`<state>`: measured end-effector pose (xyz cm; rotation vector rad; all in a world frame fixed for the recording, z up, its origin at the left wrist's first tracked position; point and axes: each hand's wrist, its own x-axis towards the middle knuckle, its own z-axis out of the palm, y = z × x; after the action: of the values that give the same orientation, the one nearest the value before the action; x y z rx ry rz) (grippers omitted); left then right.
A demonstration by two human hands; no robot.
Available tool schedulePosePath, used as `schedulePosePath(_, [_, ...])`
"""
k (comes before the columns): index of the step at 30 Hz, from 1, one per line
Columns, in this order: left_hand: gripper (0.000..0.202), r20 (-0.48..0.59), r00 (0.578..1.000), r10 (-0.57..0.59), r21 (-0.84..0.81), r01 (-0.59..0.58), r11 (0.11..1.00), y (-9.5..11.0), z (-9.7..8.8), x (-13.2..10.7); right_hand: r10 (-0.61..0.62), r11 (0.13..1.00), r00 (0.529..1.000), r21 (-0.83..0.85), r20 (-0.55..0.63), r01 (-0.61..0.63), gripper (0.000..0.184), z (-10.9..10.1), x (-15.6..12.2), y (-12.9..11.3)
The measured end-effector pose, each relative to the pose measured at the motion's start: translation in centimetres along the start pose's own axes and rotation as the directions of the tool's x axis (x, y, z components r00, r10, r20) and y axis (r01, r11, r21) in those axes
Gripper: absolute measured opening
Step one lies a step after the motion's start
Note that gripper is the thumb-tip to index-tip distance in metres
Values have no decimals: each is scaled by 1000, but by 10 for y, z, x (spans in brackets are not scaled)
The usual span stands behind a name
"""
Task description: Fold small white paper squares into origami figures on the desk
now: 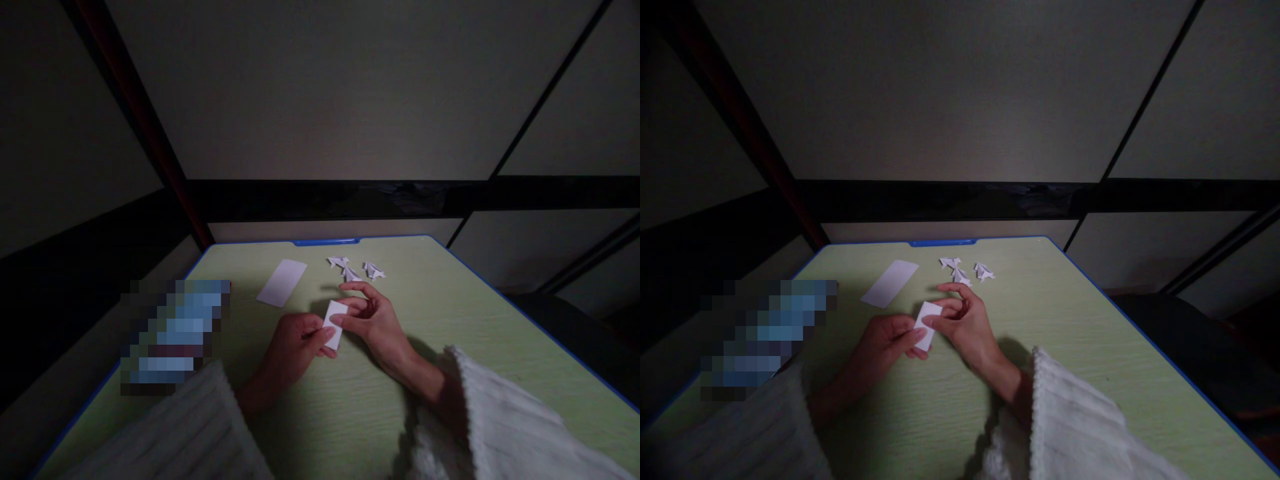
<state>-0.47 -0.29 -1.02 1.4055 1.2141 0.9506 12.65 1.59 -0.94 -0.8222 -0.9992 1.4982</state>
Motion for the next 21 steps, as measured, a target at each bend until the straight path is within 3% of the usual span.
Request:
schedulePosePath(6, [20,-13,1000,1,28,-1,1000,-1,0,0,33,999,999,24,-41,-32,53,-1,1,3])
schedulePosePath(15, [19,48,998,-41,-1,41,999,-1,-4,4,-2,996,1000,-86,-23,0,22,-2,2,-2])
schedulePosePath(21, [19,134,989,-59,-1,60,998,3,-2,0,-5,993,998,-118,55,11,21,-3,2,-2])
